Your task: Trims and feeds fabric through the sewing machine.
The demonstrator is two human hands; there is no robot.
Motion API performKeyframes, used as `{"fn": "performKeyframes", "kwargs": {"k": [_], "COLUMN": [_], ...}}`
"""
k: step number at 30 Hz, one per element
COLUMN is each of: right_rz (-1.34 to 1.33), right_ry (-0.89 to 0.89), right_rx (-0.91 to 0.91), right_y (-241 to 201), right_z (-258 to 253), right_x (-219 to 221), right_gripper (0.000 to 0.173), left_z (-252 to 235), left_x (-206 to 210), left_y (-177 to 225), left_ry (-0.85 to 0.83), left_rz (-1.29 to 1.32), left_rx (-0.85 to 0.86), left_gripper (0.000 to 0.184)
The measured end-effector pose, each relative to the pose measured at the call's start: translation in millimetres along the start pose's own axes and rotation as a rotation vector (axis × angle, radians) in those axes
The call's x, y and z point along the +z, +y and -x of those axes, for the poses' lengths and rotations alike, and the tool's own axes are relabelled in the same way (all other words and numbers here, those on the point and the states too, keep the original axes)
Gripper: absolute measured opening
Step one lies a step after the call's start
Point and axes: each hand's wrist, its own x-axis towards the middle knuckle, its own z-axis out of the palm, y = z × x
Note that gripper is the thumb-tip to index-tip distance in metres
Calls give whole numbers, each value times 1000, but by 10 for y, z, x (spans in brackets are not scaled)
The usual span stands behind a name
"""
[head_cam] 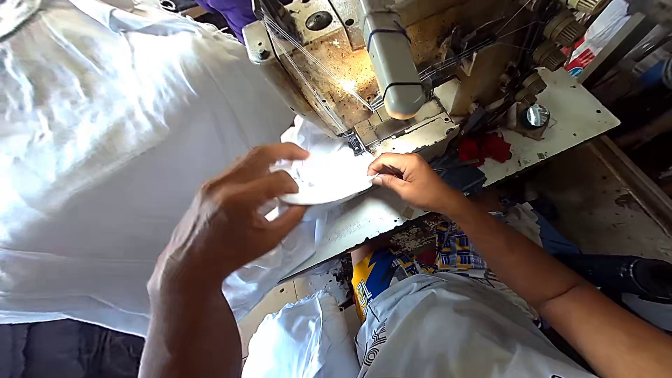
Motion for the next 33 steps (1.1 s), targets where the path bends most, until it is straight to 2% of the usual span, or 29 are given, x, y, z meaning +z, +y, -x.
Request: {"fn": "performKeyframes", "kwargs": {"k": [3,5,6,7,9,10,12,15,17,21,25,33], "right_rz": [106,93,88,80,60,48,29,-41,-90,-144,-161,-186], "right_ry": [-199,-213,-193,-159,-82,-50,1,25,29,29,35,42], "right_rx": [-124,-176,-177,-168,-137,-120,-88,-12,25,58,78,110], "right_y": [-166,-217,-216,-203,-172,-158,-126,-83,-63,-36,-39,-11], "right_z": [132,281,360,439,564,612,681,729,736,757,762,786], "right_x": [-60,-42,-32,-23,-22,-25,-25,-36,-36,-37,-49,-73], "right_gripper": [12,10,11,11,11,10,9,9,9,10,10,11], "left_z": [82,123,135,140,126,125,147,169,152,106,36,-20], "left_x": [232,494,649,800,1065,1171,1291,1244,1144,1001,878,814], "left_y": [266,359,386,405,387,328,147,-28,-37,-21,20,42], "left_ry": [74,86,111,143,193,189,197,246,209,99,-31,-152], "left_rz": [358,482,492,440,133,-29,-231,-281,-225,-134,-147,-167], "left_rx": [86,70,52,34,22,30,44,104,200,259,226,233], "left_gripper": [8,7,14,27,56,61,49,19,11,9,25,29]}}
